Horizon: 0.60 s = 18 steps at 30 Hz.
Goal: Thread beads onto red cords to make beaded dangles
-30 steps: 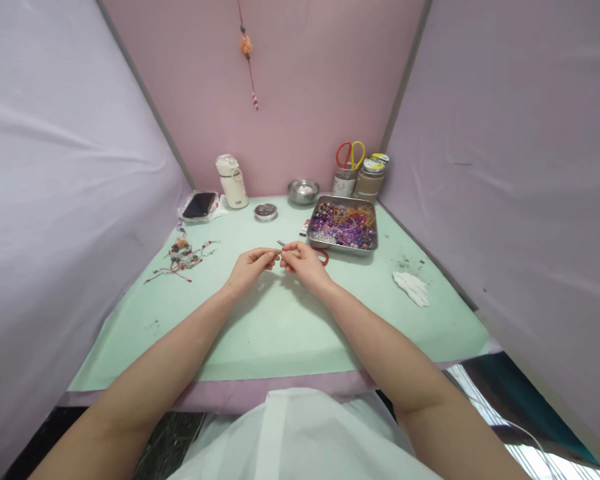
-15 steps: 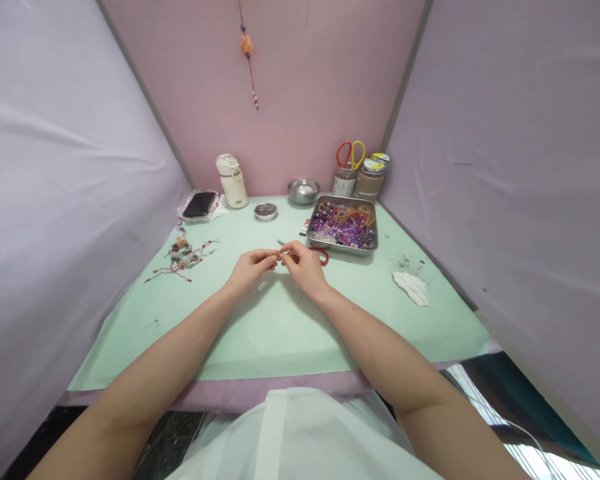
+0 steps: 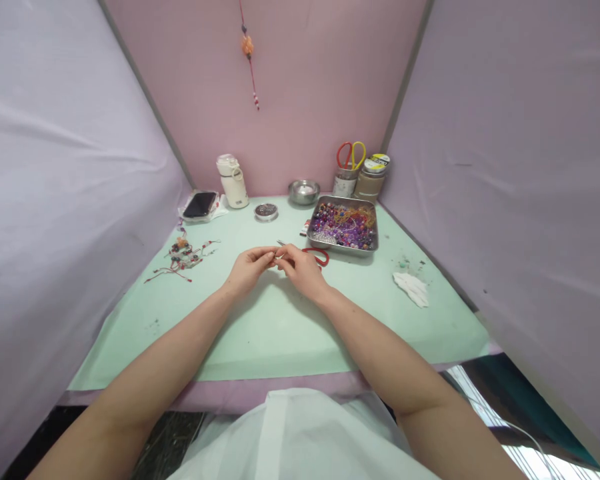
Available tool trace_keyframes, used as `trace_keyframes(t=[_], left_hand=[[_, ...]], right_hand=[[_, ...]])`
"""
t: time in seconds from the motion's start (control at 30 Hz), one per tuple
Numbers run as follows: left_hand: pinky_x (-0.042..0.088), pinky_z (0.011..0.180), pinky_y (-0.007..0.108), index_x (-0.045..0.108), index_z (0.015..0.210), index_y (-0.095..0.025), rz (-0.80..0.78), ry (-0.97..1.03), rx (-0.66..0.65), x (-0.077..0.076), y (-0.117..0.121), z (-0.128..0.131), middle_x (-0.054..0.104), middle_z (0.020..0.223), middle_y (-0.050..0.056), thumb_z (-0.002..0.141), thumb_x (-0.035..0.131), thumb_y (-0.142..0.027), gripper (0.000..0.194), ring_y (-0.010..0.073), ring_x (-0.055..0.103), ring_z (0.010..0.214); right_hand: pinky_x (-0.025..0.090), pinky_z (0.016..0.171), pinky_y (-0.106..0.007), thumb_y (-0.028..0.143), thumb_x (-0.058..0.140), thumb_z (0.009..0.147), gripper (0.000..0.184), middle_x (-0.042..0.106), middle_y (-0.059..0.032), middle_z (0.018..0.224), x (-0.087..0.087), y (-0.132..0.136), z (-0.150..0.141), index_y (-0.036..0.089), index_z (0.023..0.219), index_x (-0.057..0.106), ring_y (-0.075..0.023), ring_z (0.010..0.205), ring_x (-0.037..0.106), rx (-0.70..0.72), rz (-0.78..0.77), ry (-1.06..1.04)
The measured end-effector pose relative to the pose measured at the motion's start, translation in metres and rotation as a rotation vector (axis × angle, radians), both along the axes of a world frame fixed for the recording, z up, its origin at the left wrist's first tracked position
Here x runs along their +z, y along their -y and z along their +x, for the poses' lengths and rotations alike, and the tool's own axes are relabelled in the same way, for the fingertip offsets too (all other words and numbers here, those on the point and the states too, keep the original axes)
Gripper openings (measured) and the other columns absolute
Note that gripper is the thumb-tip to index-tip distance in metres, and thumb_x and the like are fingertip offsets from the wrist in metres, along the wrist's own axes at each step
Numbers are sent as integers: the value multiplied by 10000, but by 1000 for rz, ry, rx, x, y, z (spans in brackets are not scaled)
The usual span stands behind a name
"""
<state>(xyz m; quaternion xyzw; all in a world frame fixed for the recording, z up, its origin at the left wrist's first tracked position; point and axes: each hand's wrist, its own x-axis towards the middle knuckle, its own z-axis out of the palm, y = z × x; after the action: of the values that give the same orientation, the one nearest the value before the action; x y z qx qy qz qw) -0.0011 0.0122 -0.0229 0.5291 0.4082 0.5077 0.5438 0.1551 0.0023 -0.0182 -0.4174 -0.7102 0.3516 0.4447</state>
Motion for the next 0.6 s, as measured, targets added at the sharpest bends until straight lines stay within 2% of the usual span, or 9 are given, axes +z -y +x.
trace_keyframes(t=[0.1,0.17,0.23,0.33,0.43,0.6], left_hand=[[476,833,338,708,958,-150,2,25,48,-1,-2,-2,700,943,82,714,684,-356,320,138,609,784],[474,843,336,710,958,-156,10,39,74,-1,-4,-3,698,929,73,710,687,-351,317,126,601,774],[473,839,327,714,943,-159,10,67,92,0,-4,-4,696,900,62,698,697,-339,304,114,592,756],[472,815,315,718,898,-154,-17,123,116,3,-4,-3,688,867,52,670,716,-321,283,98,574,717],[466,797,312,715,860,-145,-58,159,115,8,-1,0,679,822,45,642,731,-311,275,87,557,680],[442,741,287,707,795,-131,-117,205,86,18,4,3,670,775,47,605,749,-307,262,93,546,674]], right_hand=[[404,604,-261,316,560,805,167,658,18,676,-2,0,-2,239,952,543,-134,561,554,-14,-53,-31],[409,599,-263,297,559,798,137,660,17,673,-2,1,-2,234,920,554,-130,542,550,-17,-64,-13],[404,590,-261,283,551,797,75,653,12,666,-1,1,-2,226,839,575,-129,540,545,16,-49,30],[385,580,-256,267,540,801,82,644,6,671,2,2,0,217,751,581,-127,552,532,108,-6,108],[371,587,-254,248,528,806,92,640,6,671,4,2,1,215,742,585,-127,565,524,158,28,147],[371,609,-251,222,523,808,101,641,12,676,2,1,0,211,726,582,-126,586,536,164,59,177]])
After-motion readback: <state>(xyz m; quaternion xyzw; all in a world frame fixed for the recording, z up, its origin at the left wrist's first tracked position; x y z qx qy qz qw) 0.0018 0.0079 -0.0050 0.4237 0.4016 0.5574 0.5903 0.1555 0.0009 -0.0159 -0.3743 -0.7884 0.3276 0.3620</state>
